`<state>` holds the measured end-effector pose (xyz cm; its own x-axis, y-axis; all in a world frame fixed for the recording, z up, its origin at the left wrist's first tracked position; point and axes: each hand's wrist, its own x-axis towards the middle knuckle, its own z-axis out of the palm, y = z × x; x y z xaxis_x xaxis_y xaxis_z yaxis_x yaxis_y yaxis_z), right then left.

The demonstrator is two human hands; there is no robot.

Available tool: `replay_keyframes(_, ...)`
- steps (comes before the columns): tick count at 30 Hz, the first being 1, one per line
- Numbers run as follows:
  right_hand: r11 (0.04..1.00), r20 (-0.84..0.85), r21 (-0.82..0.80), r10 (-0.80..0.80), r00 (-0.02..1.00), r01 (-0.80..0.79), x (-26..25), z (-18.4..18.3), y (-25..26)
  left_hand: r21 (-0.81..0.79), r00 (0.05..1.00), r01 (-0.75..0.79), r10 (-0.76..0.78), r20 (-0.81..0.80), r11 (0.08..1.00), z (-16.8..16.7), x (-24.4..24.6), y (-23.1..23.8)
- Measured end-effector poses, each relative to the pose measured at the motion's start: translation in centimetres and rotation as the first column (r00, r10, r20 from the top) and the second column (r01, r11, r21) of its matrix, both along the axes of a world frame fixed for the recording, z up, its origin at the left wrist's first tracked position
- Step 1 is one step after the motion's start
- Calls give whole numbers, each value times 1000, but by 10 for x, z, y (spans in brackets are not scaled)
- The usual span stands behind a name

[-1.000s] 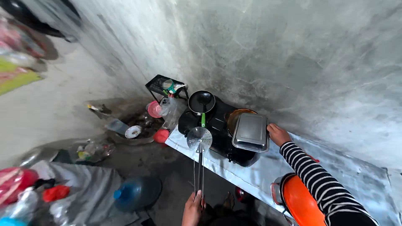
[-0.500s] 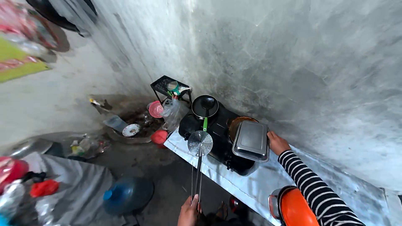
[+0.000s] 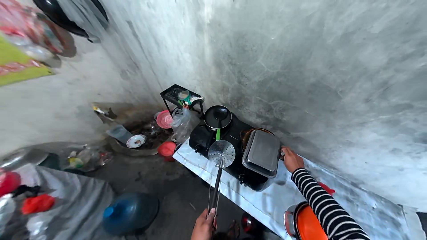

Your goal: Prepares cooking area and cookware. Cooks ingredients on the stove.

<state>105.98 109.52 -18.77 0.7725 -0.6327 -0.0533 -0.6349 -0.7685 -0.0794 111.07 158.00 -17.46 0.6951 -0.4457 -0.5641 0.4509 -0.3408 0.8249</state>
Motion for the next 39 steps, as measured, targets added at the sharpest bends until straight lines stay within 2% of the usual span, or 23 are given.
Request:
replay_keyframes(7,996,266,19,-88,960,86,3,30,24,-24,1000,-28,27,-9,999,5,7,-2)
replay_keyframes(8,988,318,68,-156,935,142,4,34,30,-32,999,-32,32,-7,999,6,9,-3)
replay_keyframes(10,904,393,316,-400,828,287,1,33,46,-47,999,-42,42,-1,998,8,11,-4)
replay_keyframes(11,790,390,506,-567,726,346,-3,26,57,-48,999,-46,46,0,998,10,10,-5)
replay_keyframes(13,425,222,835,-842,492,350,-10,1,83,-49,998,-56,57,10,997,12,12,-7)
replay_keyframes(14,237,87,922,-897,432,305,-15,-10,98,-51,998,-63,64,11,997,14,13,-7)
replay_keyframes(15,87,-23,962,-917,398,258,-19,-18,113,-56,997,-71,72,11,996,15,13,-7)
replay_keyframes(16,-11,-90,977,-926,368,211,-20,-23,124,-65,997,-76,77,8,995,16,14,-6)
replay_keyframes(17,-70,-115,987,-938,328,144,-21,-26,131,-70,997,-79,79,5,994,15,15,-6)
replay_keyframes(19,-89,-87,996,-969,233,0,-21,-25,136,-69,996,-86,87,0,994,14,15,-5)
replay_keyframes(21,-41,-28,997,-984,175,-70,-22,-19,131,-53,997,-79,80,6,995,15,14,-7)
replay_keyframes(24,33,38,998,-994,104,-45,-27,-8,116,-50,998,-50,52,27,997,17,13,-14)
replay_keyframes(27,61,60,998,-998,24,5,-34,-8,98,-74,999,-32,34,24,997,17,9,-18)
replay_keyframes(32,52,52,999,-999,-6,-6,-41,-6,85,-75,1000,-16,16,-1,997,15,4,-18)
replay_keyframes(39,-2,-5,994,-1000,-29,-113,-42,-12,85,-85,997,-71,69,-26,994,11,0,-17)
